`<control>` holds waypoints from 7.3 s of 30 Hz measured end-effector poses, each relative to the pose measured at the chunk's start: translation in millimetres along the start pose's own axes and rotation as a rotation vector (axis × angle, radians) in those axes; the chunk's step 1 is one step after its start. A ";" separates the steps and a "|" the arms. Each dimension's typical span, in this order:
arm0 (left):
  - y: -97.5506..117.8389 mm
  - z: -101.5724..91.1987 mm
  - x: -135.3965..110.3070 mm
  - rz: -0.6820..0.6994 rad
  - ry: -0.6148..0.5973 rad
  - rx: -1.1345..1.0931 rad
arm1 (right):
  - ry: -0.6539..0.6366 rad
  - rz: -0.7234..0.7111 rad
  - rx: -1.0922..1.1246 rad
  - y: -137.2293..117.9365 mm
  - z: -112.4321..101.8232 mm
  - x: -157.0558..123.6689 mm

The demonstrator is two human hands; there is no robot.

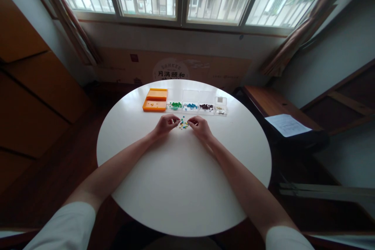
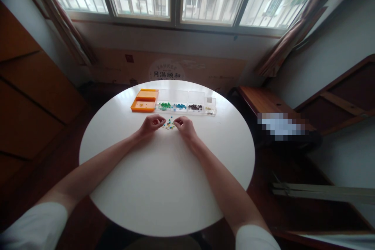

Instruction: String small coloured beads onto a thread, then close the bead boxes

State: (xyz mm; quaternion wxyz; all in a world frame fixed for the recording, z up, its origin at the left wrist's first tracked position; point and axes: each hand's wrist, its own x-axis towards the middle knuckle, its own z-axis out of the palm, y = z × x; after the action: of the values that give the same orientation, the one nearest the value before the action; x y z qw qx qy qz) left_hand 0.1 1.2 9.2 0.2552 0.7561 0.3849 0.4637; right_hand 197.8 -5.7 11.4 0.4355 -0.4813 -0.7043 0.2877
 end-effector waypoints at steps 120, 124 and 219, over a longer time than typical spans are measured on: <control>2.4 0.3 -2.6 0.119 -0.032 0.087 | -0.092 0.259 0.541 -8.2 20.8 -3.0; 3.5 0.2 -2.6 0.109 -0.031 0.085 | -0.091 0.256 0.543 -8.6 20.1 -3.3; -3.6 1.7 -3.1 0.127 -0.050 0.101 | -0.090 0.234 0.521 -6.7 21.1 -2.6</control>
State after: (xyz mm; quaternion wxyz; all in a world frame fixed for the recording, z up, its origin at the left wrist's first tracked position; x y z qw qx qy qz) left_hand -0.4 0.6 4.2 0.1963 0.8021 0.3529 0.4400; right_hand 176.6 -10.3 6.5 0.4765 -0.4178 -0.5649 0.5284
